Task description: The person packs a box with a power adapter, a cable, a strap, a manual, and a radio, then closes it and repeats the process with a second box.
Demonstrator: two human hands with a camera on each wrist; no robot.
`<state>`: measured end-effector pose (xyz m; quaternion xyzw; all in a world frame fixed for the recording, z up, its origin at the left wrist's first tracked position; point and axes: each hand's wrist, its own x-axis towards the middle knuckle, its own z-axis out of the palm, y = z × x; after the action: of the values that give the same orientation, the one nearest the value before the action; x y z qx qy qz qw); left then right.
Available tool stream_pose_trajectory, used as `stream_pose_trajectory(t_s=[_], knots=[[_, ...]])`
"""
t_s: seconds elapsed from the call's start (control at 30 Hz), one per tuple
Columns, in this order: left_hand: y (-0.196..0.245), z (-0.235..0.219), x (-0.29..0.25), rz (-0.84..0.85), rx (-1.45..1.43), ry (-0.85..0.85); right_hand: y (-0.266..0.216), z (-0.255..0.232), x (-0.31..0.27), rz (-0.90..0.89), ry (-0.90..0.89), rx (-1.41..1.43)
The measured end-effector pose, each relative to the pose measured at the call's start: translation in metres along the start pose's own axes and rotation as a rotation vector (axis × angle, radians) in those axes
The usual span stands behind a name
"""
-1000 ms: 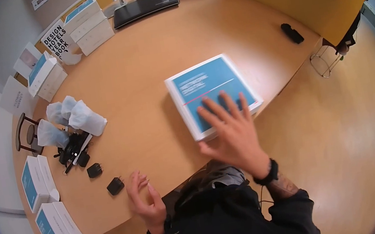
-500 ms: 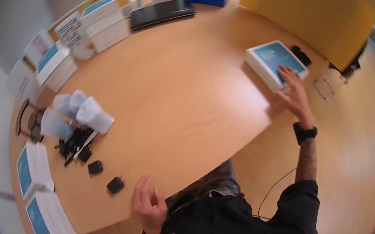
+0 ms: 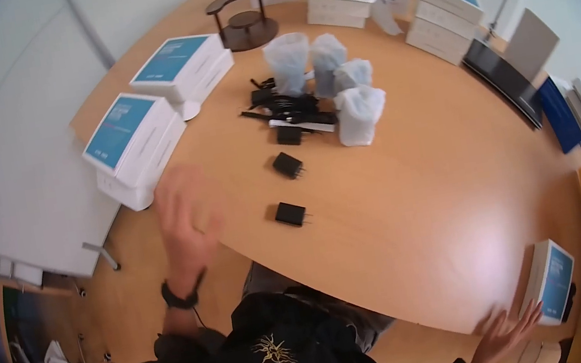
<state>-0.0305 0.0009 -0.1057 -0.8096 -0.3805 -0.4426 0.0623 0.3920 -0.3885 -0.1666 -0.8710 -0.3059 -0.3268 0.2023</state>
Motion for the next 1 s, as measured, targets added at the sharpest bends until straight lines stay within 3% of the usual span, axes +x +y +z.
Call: stream_pose_trajectory(t_s=[0.1,0.23,0.3,0.4,0.53,0.6,0.63,0.7,0.73,0.83,1.0], knots=[[-0.041,-0.025,0.014,-0.195,0.375,0.055,0.016,0.021,-0.011,-0.052,0.023,0.023],[-0.106,-0.036,0.01,-0.265,0.498,0.175,0.021,0.036,-0.01,-0.156,0.068,0.043],[-0.122,-0.038,0.006,-0.385,0.577,-0.042,0.019,0.041,-0.011,-0.19,0.089,0.026],[-0.121,-0.036,0.001,-0.331,0.532,-0.027,0.017,0.042,-0.011,-0.187,0.078,-0.044],[-0.105,-0.045,-0.002,-0.243,0.533,-0.084,-0.004,0.026,-0.012,-0.155,0.056,-0.035],[-0.092,-0.048,0.0,-0.153,0.502,0.053,-0.025,0.016,-0.01,-0.08,0.032,-0.033],[-0.08,-0.047,0.003,-0.135,0.48,0.042,-0.032,0.015,-0.01,-0.029,0.028,0.049],[-0.049,-0.043,0.008,-0.132,0.284,0.279,-0.045,0.014,-0.012,0.108,0.033,0.224],[-0.036,-0.042,0.007,-0.122,0.261,0.266,-0.063,0.006,-0.009,0.167,0.017,0.323],[0.0,-0.04,0.005,0.295,0.074,0.211,-0.107,-0.006,-0.005,0.074,0.019,0.407],[0.069,-0.011,-0.012,0.5,-0.292,-0.022,-0.191,-0.02,-0.021,0.206,-0.313,1.224]])
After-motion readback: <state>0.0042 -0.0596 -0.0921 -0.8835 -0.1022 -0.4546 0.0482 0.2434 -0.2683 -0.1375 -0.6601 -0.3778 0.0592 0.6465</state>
